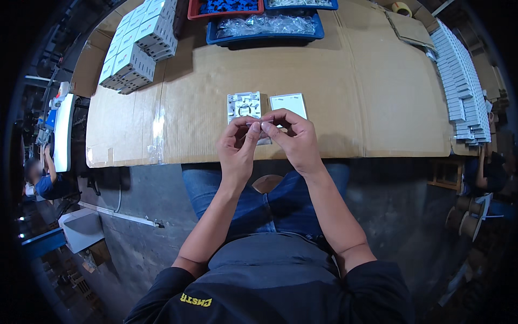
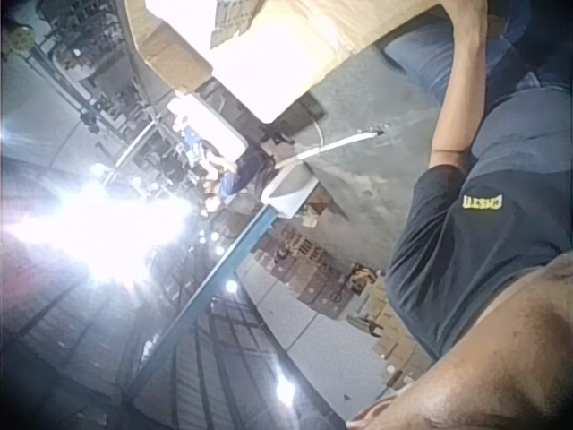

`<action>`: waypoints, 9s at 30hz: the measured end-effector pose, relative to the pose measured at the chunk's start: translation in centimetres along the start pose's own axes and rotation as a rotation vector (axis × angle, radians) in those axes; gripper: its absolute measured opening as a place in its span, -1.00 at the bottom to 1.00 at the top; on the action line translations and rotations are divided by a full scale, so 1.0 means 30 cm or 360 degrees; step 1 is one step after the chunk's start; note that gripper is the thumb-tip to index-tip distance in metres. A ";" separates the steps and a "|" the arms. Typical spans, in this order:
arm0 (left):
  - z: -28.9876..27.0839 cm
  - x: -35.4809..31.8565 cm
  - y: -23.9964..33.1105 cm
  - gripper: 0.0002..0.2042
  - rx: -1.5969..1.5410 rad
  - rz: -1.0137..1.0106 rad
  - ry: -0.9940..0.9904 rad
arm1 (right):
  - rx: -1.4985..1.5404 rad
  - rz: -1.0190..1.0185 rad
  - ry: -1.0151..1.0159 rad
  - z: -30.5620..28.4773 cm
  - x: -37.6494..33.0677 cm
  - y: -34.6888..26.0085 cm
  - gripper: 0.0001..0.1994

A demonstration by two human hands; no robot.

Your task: Manually assemble and package electronic components into boxes.

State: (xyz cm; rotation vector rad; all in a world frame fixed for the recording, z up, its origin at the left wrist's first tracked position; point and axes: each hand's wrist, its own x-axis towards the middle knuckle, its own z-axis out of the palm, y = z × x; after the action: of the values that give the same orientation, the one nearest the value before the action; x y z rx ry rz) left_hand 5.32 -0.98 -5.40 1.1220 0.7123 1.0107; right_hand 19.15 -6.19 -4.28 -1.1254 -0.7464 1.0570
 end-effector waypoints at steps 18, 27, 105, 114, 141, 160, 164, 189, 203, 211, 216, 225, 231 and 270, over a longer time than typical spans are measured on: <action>-0.054 0.058 0.033 -0.56 -0.0596 -0.1095 -0.0106 | -0.0561 -0.0378 -0.0105 -0.044 -0.029 -0.070 -0.90; -0.047 0.058 0.068 -0.79 -0.0330 -0.0522 -0.0036 | -0.0597 -0.0440 -0.0065 -0.065 -0.020 -0.033 -0.89; -0.106 0.053 0.001 -0.82 0.0411 -0.0599 -0.0434 | 0.0062 0.0219 0.0073 -0.042 -0.010 0.044 -0.81; -0.104 0.046 -0.014 -0.84 -0.0152 -0.0642 -0.0377 | 0.0152 0.0283 0.0012 -0.060 -0.002 0.056 -0.80; -0.091 0.038 -0.034 -0.78 0.0121 -0.0358 0.0211 | -0.0597 -0.0063 -0.0146 -0.030 -0.017 0.048 -0.91; -0.084 0.030 -0.028 -0.89 -0.0019 -0.0260 0.0169 | -0.0537 0.0055 -0.0112 -0.050 -0.017 0.100 -0.77; -0.094 0.029 -0.031 -0.89 -0.0085 -0.0246 0.0171 | -0.0228 0.0219 -0.0077 -0.026 -0.011 0.048 -0.77; -0.169 0.069 0.006 -0.74 0.0469 -0.0428 -0.0473 | 0.0040 0.0337 -0.0003 -0.053 0.008 0.067 -0.65; -0.159 0.044 0.022 -0.63 0.0815 0.0008 -0.0386 | -0.0023 0.0144 0.0019 -0.050 0.017 0.103 -0.66; -0.186 0.034 -0.008 -0.73 0.0860 0.0041 -0.0238 | -0.0177 0.0137 -0.0103 -0.034 0.011 0.113 -0.71; -0.196 0.030 0.009 -0.78 0.1068 0.0021 -0.0305 | -0.0542 -0.0073 -0.0052 -0.035 0.013 0.139 -0.75; -0.219 0.047 0.019 -0.80 0.0977 -0.0049 -0.0277 | -0.0922 -0.0367 -0.0071 -0.037 0.034 0.124 -0.83; -0.258 0.159 0.017 -0.79 0.1397 0.0361 -0.0325 | -0.1048 -0.0281 -0.0035 -0.010 0.116 0.116 -0.86; -0.323 0.185 -0.045 -0.65 0.1859 0.0683 -0.0465 | -0.2184 -0.0508 -0.0525 0.020 0.249 0.085 -0.86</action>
State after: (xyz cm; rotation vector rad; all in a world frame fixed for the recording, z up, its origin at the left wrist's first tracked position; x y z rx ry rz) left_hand -0.52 7.71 -9.50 2.4611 0.8491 0.7035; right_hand 20.50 1.19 -6.80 -1.8600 -1.9888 0.3416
